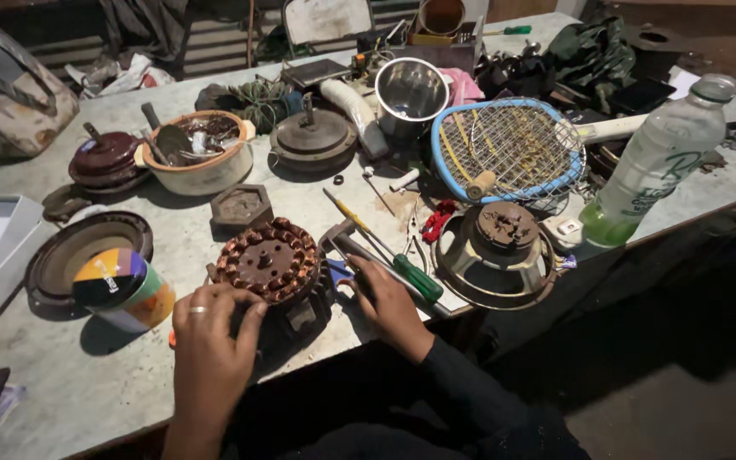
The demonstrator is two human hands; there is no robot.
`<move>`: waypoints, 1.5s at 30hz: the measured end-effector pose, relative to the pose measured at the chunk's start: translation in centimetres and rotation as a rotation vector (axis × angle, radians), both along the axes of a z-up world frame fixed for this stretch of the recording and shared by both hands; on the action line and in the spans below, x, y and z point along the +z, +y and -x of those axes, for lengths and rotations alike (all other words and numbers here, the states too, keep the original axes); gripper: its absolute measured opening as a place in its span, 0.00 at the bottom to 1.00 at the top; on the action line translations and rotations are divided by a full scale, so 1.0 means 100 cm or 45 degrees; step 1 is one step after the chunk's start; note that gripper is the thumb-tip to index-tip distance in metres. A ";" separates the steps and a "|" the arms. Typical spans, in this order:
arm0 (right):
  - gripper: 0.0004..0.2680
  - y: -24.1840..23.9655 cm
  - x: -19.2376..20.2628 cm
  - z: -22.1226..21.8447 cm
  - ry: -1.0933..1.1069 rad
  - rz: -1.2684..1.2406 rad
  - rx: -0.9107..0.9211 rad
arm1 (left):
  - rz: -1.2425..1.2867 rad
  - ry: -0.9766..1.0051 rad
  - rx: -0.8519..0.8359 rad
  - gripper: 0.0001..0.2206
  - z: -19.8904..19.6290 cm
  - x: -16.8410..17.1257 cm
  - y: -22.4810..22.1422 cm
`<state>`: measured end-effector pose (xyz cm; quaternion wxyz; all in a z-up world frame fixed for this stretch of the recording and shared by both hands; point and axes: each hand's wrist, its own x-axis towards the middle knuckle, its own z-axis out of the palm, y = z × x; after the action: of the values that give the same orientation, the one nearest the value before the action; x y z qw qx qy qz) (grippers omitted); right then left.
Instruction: The person uses a screwdriver, hammer, and scissors to manipulate and remove copper windings from a cylindrical electrical component. They repeatedly pry, strike, and cut the windings while rotating the component to access different sections.
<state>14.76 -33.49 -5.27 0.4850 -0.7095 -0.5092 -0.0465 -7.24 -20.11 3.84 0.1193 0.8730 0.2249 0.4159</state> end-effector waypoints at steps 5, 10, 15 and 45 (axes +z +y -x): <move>0.16 0.000 -0.008 -0.002 0.048 0.002 0.003 | -0.062 0.110 0.022 0.09 -0.009 0.022 0.006; 0.15 0.010 -0.017 -0.012 -0.050 -0.067 0.000 | 0.111 -0.060 -0.163 0.08 -0.020 0.041 -0.007; 0.15 0.007 -0.022 -0.010 -0.093 -0.054 0.004 | 0.380 -0.181 -0.110 0.10 0.005 0.056 -0.001; 0.15 0.004 -0.004 0.002 -0.128 -0.021 0.002 | 0.453 -0.478 -0.636 0.07 0.077 0.086 0.014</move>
<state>14.57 -33.06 -5.63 0.4647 -0.7018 -0.5331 -0.0856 -14.91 -18.75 12.40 0.4067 0.7749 0.0478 0.4815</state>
